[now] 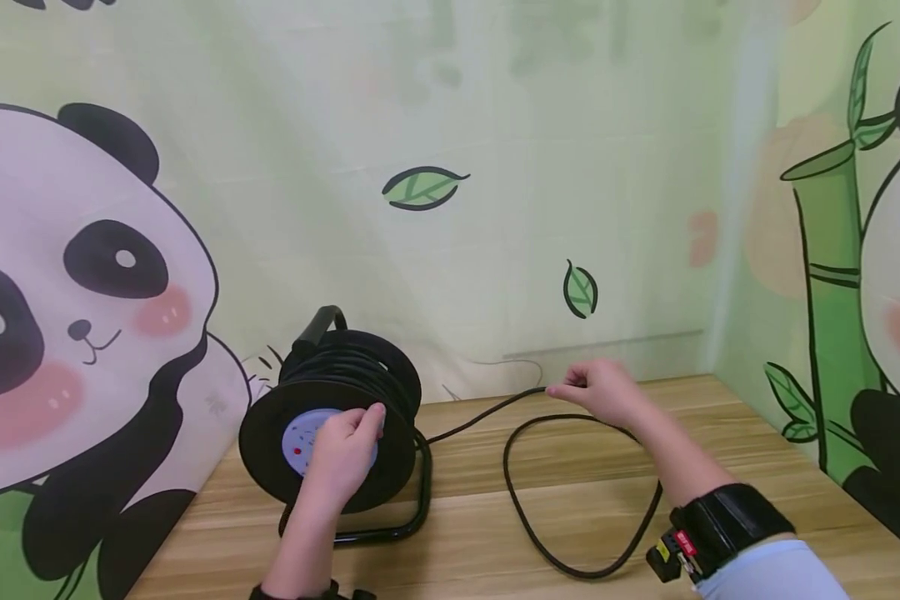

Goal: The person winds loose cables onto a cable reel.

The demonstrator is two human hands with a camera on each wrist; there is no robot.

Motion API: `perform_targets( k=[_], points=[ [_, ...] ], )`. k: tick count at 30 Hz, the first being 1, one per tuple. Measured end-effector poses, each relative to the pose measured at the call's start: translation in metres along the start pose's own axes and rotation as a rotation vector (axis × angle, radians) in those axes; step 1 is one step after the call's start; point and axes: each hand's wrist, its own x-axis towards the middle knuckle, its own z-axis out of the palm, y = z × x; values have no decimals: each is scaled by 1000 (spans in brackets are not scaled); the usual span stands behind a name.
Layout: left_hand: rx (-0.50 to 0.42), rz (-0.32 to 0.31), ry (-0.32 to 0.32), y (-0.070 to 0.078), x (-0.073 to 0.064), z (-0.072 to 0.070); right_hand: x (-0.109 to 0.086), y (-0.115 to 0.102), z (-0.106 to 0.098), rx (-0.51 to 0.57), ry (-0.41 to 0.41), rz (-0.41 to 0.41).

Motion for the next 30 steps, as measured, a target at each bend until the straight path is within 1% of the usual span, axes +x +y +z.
perform_targets(
  k=[4, 6, 12, 18, 24, 28, 30],
  points=[
    [59, -39, -60, 1, 0, 7, 6, -12, 10, 48, -21, -4],
    [69, -64, -88, 0, -1, 10, 8, -18, 14, 57, -26, -9],
    [104, -107, -180, -4, -2, 19, 14, -31, 30, 73, -29, -28],
    [142, -158, -263, -11, -3, 24, 17, -45, 47, 79, -28, -43],
    [183, -175, -331, -20, -3, 29, 19, -55, 63, 113, -34, -29],
    [204, -173, -350, -25, -2, 30, 20, -65, 71, 141, -43, -30],
    [221, -171, -357, -28, -3, 29, 21, -69, 75, 148, -45, -48]
  ],
)
